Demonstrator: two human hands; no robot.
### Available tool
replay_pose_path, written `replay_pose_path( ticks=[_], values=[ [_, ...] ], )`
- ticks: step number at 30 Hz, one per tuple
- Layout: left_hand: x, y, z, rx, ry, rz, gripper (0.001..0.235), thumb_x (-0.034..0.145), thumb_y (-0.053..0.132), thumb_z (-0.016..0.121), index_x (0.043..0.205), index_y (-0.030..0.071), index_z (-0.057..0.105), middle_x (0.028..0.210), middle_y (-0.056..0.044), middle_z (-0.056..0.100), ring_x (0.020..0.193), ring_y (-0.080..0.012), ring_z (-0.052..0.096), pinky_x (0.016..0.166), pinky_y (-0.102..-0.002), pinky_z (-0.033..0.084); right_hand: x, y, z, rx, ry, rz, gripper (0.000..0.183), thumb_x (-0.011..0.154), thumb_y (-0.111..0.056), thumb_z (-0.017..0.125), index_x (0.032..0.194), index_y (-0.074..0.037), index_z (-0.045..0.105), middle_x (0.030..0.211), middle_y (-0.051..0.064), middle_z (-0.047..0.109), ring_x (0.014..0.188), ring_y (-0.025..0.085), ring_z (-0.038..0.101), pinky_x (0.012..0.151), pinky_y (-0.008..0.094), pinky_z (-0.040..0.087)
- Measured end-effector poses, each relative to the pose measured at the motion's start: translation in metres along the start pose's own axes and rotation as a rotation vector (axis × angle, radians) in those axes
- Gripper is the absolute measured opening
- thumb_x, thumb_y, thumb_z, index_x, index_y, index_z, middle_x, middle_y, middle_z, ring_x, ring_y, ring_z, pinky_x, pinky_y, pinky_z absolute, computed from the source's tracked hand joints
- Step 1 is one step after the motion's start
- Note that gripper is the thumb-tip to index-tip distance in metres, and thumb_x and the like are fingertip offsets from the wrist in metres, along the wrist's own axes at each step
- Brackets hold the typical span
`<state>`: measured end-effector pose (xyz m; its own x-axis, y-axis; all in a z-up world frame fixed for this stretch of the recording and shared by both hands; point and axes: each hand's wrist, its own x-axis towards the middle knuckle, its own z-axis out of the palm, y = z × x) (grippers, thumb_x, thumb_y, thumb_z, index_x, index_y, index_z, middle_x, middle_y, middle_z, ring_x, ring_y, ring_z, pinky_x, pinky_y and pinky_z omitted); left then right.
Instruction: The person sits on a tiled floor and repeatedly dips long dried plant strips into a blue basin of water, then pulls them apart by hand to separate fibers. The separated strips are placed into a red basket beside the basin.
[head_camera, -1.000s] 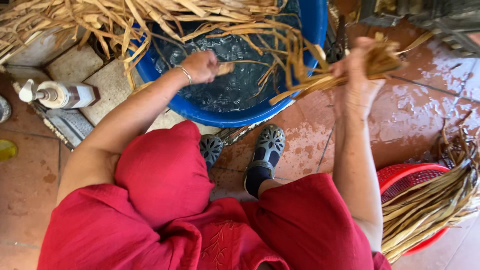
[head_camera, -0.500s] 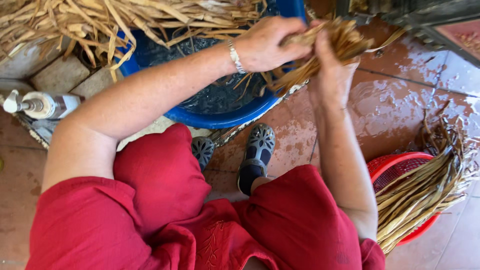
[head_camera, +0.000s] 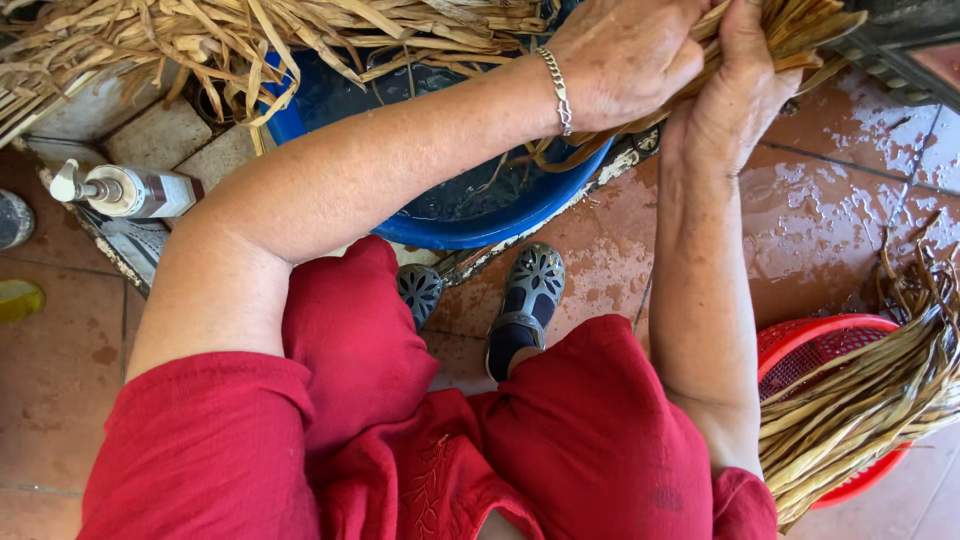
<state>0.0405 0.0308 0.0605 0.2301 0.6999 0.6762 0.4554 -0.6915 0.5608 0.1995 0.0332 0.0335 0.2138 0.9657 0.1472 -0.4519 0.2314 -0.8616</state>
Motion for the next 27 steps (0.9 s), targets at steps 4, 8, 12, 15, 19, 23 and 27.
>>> replay_pose_path(
  ticks=[4,8,12,15,19,23,27],
  values=[
    [-0.021,0.001,0.001,-0.03,-0.361,-0.309,0.031,0.098,0.025,0.046,0.087,0.004,0.065,0.063,-0.015,0.062,0.053,-0.0294,0.065,0.057,-0.048,0.055,0.016,-0.008,-0.026,-0.264,0.206,0.106,0.023,0.093,-0.013,0.074,0.106,0.006,0.072,0.099,0.017,0.076,0.092,0.026,0.071,0.09,0.041,0.06],
    [-0.039,0.002,-0.006,-0.016,-0.491,-0.334,0.035,0.094,0.029,0.044,0.079,0.004,0.063,0.058,-0.016,0.06,0.051,-0.0302,0.063,0.057,-0.049,0.053,0.033,-0.009,-0.045,-0.24,0.212,0.016,0.015,0.097,-0.012,0.069,0.096,0.002,0.071,0.089,0.014,0.073,0.086,0.024,0.069,0.086,0.04,0.06],
    [-0.065,-0.007,-0.006,0.004,-0.656,-0.459,0.036,0.096,0.029,0.04,0.082,0.005,0.063,0.062,-0.013,0.062,0.053,-0.0324,0.061,0.052,-0.051,0.052,0.04,0.003,-0.076,-0.246,0.383,0.113,0.009,0.09,-0.007,0.071,0.092,0.001,0.071,0.087,0.012,0.075,0.082,0.022,0.069,0.083,0.04,0.061],
    [-0.087,-0.012,-0.012,-0.035,-0.736,-0.477,0.032,0.094,0.028,0.04,0.087,0.006,0.063,0.06,-0.015,0.061,0.051,-0.0342,0.06,0.052,-0.052,0.051,0.053,0.001,-0.104,-0.224,0.548,0.163,0.015,0.093,-0.012,0.064,0.09,0.0,0.071,0.084,0.012,0.075,0.079,0.02,0.069,0.081,0.04,0.062],
    [-0.112,-0.024,-0.013,-0.057,-0.661,-0.408,0.03,0.093,0.028,0.043,0.088,0.005,0.063,0.062,-0.017,0.061,0.056,-0.0352,0.063,0.063,-0.052,0.052,0.063,0.001,-0.149,-0.192,0.633,0.111,0.011,0.095,-0.008,0.06,0.094,-0.003,0.07,0.085,0.012,0.075,0.077,0.02,0.07,0.08,0.038,0.062],
    [-0.153,-0.035,-0.022,-0.059,-0.764,-0.42,0.031,0.097,0.029,0.042,0.088,0.006,0.061,0.064,-0.018,0.062,0.061,-0.0382,0.065,0.067,-0.052,0.052,0.072,-0.012,-0.205,-0.114,0.845,0.126,0.014,0.095,-0.007,0.055,0.088,-0.003,0.067,0.077,0.012,0.068,0.064,0.019,0.059,0.063,0.037,0.054],
    [-0.198,-0.046,-0.021,-0.068,-0.773,-0.363,0.029,0.099,0.029,0.045,0.092,0.005,0.059,0.069,-0.019,0.063,0.066,-0.0401,0.064,0.07,-0.053,0.052,0.071,-0.015,-0.263,-0.127,0.881,0.117,0.011,0.096,-0.002,0.058,0.085,-0.006,0.058,0.077,0.01,0.06,0.064,0.018,0.053,0.063,0.035,0.051]
  ],
)
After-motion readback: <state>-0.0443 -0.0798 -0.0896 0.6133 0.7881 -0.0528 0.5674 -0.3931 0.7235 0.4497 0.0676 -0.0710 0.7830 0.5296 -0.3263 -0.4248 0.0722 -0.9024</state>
